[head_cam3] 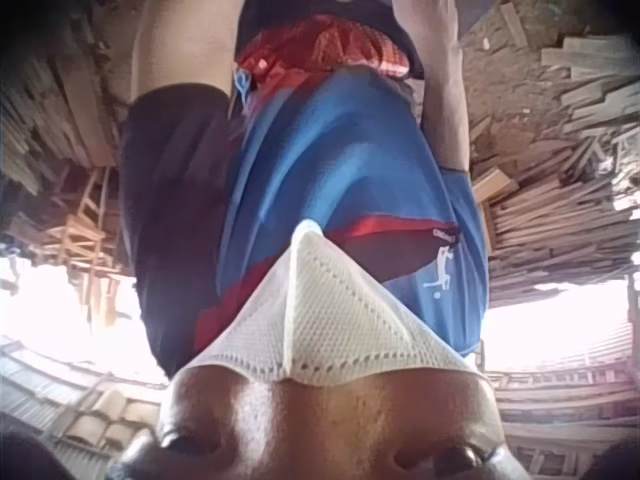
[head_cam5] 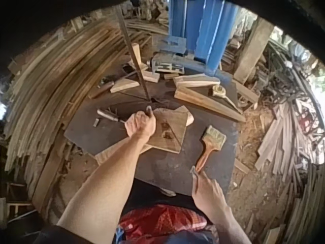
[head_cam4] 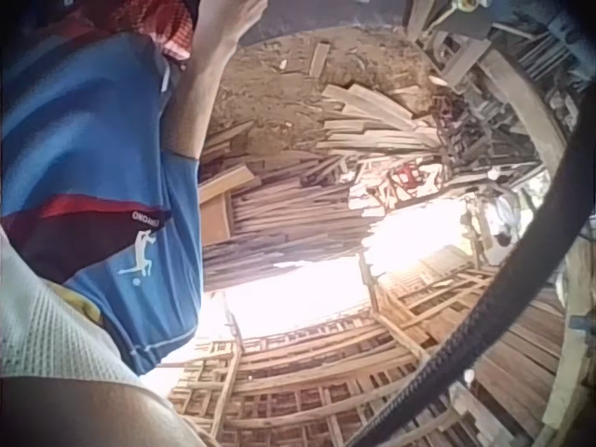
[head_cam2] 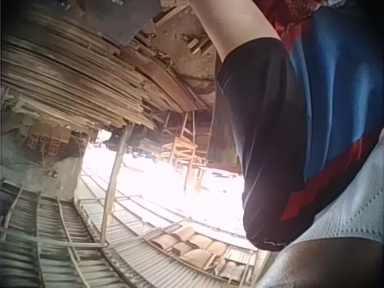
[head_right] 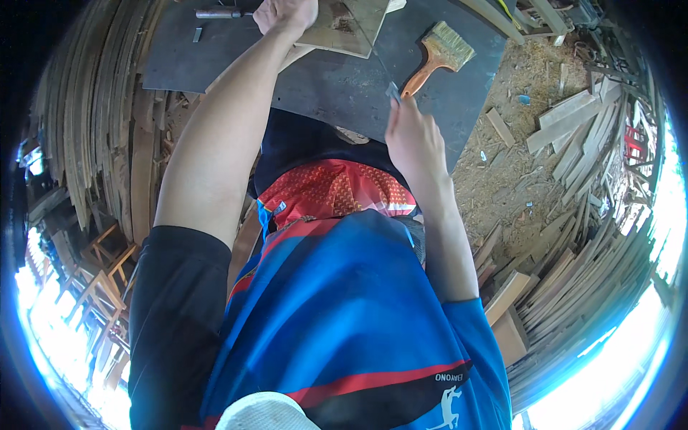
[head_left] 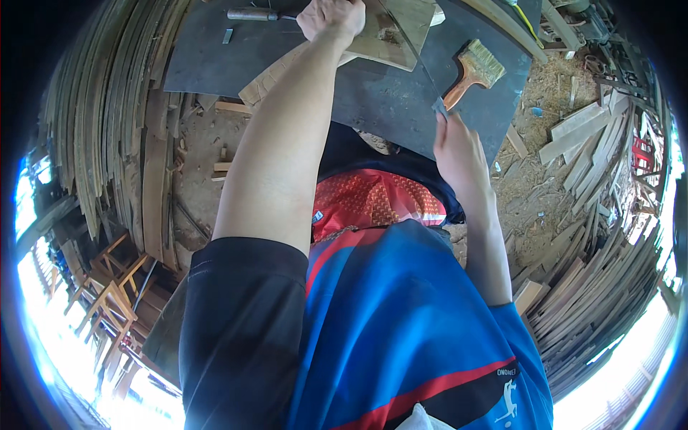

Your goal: The person uses a chisel and mallet to carve a small wooden block on a workbench. They repeatedly position the chisel, strike it, and remove wood shavings. The person occasionally rotates the block to access different sides and uses a brush to clear debris from the work area.

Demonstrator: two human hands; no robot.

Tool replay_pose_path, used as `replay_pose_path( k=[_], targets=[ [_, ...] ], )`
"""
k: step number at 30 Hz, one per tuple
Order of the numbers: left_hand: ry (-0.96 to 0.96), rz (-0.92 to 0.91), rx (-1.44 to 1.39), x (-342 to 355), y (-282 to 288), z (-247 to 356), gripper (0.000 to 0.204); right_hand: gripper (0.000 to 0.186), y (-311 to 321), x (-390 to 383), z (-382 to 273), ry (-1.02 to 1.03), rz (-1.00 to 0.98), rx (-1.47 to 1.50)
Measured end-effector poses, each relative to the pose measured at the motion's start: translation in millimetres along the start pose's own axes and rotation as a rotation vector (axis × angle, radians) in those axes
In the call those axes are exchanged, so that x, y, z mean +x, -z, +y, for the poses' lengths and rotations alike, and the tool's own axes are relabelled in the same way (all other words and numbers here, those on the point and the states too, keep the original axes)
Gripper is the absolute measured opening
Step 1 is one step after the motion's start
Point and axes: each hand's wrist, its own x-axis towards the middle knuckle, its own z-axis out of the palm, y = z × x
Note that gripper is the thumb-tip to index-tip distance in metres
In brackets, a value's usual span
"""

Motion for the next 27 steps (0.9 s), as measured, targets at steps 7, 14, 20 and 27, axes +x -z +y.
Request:
replay_pose_path(
  k=[7, 14, 20, 27],
  targets=[
    [-0.007, -0.068, -0.018, 2.5, 3.2, -4.6, 0.067, 0.031, 38.7, -53.8, 33.7, -0.031, 0.028, 0.161],
    [-0.005, -0.111, 0.020, 7.5, 7.8, -3.6, 0.066, 0.034, 14.4, 63.8, -19.5, 0.066, 0.023, 0.043],
    [0.014, -0.170, -0.001, 8.5, 2.6, -1.7, 0.072, 0.035, 3.0, 116.5, -40.9, 0.165, 0.028, 0.012],
    [0.070, -0.133, 0.001, 7.0, 4.2, -4.5, 0.070, 0.036, 3.5, 122.2, -53.2, 0.183, 0.010, -0.028]
  ],
)
